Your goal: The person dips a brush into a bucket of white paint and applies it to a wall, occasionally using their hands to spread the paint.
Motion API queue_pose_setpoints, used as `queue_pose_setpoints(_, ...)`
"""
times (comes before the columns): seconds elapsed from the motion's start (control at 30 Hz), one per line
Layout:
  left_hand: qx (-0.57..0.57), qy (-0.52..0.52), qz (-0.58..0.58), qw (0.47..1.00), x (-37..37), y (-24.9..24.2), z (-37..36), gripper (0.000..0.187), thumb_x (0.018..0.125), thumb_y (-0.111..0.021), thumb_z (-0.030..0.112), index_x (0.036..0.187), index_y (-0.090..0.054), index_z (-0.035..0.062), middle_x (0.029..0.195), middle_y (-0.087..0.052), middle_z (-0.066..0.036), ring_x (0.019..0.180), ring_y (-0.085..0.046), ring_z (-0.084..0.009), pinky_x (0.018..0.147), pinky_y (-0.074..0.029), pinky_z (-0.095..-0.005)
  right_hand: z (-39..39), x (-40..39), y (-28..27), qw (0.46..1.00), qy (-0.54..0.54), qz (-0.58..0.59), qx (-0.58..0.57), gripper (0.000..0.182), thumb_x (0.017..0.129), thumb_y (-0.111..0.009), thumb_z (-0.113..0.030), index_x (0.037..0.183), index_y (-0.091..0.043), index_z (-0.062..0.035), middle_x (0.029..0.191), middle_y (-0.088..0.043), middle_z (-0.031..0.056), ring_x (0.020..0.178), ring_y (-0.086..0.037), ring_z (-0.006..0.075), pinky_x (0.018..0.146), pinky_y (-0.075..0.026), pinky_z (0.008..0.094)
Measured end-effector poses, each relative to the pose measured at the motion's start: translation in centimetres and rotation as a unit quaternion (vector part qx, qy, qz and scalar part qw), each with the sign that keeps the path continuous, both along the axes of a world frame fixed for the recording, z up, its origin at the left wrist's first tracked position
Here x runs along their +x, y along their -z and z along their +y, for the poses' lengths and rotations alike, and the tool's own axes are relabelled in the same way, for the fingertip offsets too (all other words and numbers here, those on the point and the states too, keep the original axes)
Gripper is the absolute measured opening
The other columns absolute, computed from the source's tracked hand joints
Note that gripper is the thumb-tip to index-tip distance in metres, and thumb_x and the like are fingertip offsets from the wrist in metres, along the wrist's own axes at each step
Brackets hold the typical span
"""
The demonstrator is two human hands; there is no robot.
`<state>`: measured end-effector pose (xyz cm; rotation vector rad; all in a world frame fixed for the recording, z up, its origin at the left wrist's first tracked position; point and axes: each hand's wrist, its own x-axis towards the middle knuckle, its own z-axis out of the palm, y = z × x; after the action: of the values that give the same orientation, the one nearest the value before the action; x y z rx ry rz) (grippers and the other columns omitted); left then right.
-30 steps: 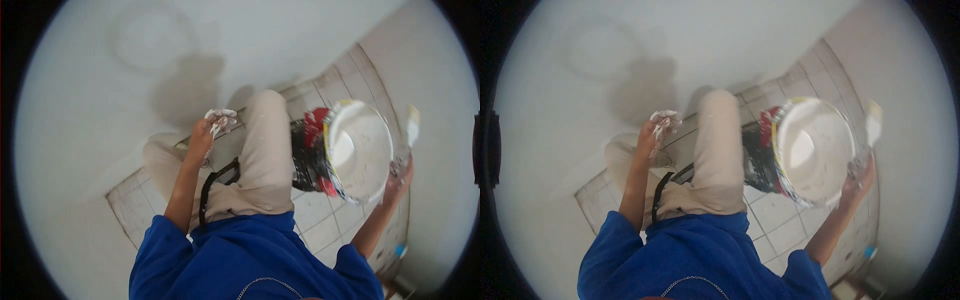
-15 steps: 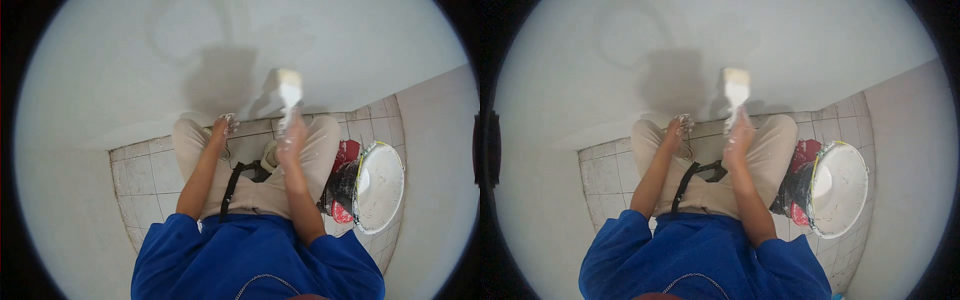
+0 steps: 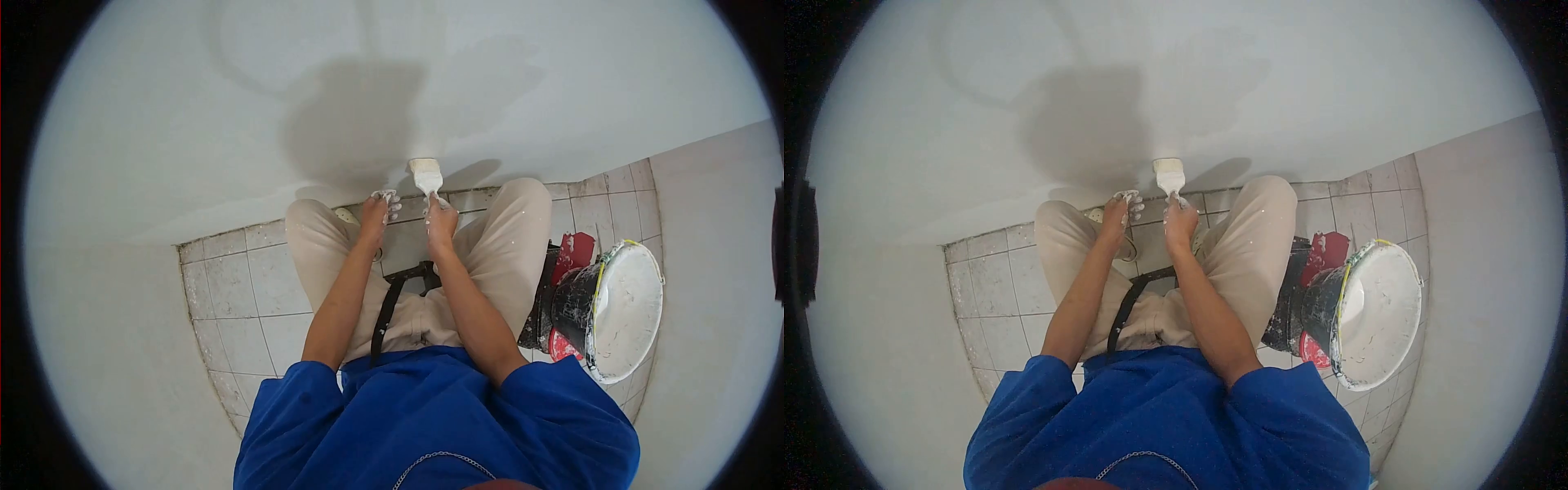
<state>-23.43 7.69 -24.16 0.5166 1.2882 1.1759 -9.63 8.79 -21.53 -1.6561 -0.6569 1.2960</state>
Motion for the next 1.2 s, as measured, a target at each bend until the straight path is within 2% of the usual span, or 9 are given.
queue_pose_setpoints(0.17,0.019,-0.003,-0.02,1.0,0.1,-0.1,-0.1,0.025,0.087,-0.044,0.015,0.106,-0.055,0.0029,0.095,-0.062,-0.007,0.082,-0.061,-0.0143,0.068,-0.047,-0.0264,-0.5,0.5,-2.2,0.996,0.013,0.062,0.068,0.03,0.089,-0.058,-0.028,0.073,-0.062,-0.0018,0.052,-0.048,-0.0016,0.041,-0.04,0.0067,0.037,-0.028,0.0261)
queue_pose_setpoints(0.27,0.026,-0.002,-0.035,0.999,0.4,-0.3,0.0,0.025,0.087,-0.044,0.014,0.107,-0.054,0.0026,0.095,-0.062,-0.007,0.082,-0.061,-0.0145,0.067,-0.047,-0.0266,-1.3,0.8,-4.3,0.998,-0.009,0.058,0.012,0.029,0.089,-0.058,-0.027,0.076,-0.063,-0.0015,0.053,-0.047,-0.0021,0.041,-0.04,0.0062,0.039,-0.029,0.0249)
queue_pose_setpoints(0.37,0.013,0.009,-0.027,0.999,0.7,-0.4,0.4,0.026,0.087,-0.042,0.014,0.107,-0.054,0.0015,0.096,-0.062,-0.007,0.081,-0.061,-0.015,0.067,-0.048,-0.027,-0.8,0.6,-0.6,0.997,0.016,0.074,-0.02,0.026,0.087,-0.061,-0.027,0.074,-0.062,-0.0044,0.053,-0.046,-0.0048,0.04,-0.036,0.0045,0.038,-0.024,0.0243)
queue_pose_setpoints(0.67,0.025,0.033,0.006,0.999,-0.1,1.4,-0.1,0.028,0.09,-0.042,0.018,0.111,-0.054,0.0038,0.1,-0.062,-0.008,0.087,-0.062,-0.0165,0.072,-0.049,-0.0295,-1.0,0.3,-5.4,0.992,-0.002,-0.075,0.105,0.03,0.088,-0.058,-0.023,0.069,-0.06,0.0,0.052,-0.049,-0.0003,0.042,-0.043,0.0084,0.039,-0.032,0.0278)
queue_pose_setpoints(0.77,0.022,0.033,0.013,0.999,0.3,1.1,-0.1,0.029,0.09,-0.042,0.018,0.112,-0.054,0.0034,0.1,-0.062,-0.007,0.087,-0.061,-0.0165,0.072,-0.049,-0.03,-1.2,0.7,-2.7,0.998,0.023,0.051,0.01,0.028,0.087,-0.061,-0.027,0.077,-0.065,-0.0014,0.054,-0.048,-0.0024,0.044,-0.041,0.0077,0.04,-0.028,0.0248)
queue_pose_setpoints(0.87,0.01,0.029,0.027,0.999,0.4,0.5,-0.1,0.029,0.089,-0.042,0.016,0.11,-0.054,0.0015,0.099,-0.062,-0.007,0.085,-0.061,-0.0161,0.071,-0.049,-0.0295,0.4,0.0,-0.2,0.999,0.011,0.007,-0.048,0.029,0.087,-0.061,-0.027,0.077,-0.065,-0.001,0.054,-0.049,-0.0023,0.043,-0.041,0.007,0.039,-0.028,0.0251)
queue_pose_setpoints(0.97,0.005,0.009,0.021,1.0,0.6,-0.6,-0.5,0.028,0.086,-0.042,0.013,0.107,-0.054,-0.0015,0.097,-0.062,-0.009,0.083,-0.061,-0.0153,0.067,-0.047,-0.0276,0.7,-0.8,-1.2,0.999,0.017,0.039,0.024,0.028,0.087,-0.061,-0.027,0.077,-0.065,-0.0009,0.053,-0.049,-0.0024,0.042,-0.041,0.0063,0.038,-0.028,0.025)
queue_pose_setpoints(1.07,0.014,0.011,0.016,1.0,0.3,-0.4,-0.6,0.029,0.086,-0.042,0.012,0.108,-0.054,-0.001,0.097,-0.062,-0.009,0.083,-0.061,-0.0152,0.066,-0.047,-0.0268,-0.2,-0.2,-2.9,0.995,0.002,-0.034,0.099,0.033,0.088,-0.058,-0.024,0.065,-0.059,0.0007,0.05,-0.049,0.0004,0.041,-0.043,0.0097,0.039,-0.032,0.0279)
queue_pose_setpoints(1.2,0.027,0.01,0.01,1.0,0.6,-0.7,-0.6,0.029,0.085,-0.042,0.013,0.108,-0.054,-0.0004,0.096,-0.062,-0.008,0.083,-0.061,-0.0149,0.066,-0.046,-0.0271,-0.9,0.2,-2.8,1.0,0.01,0.028,0.011,0.031,0.087,-0.059,-0.024,0.067,-0.06,-0.0004,0.051,-0.048,-0.001,0.042,-0.042,0.0081,0.04,-0.031,0.0265)
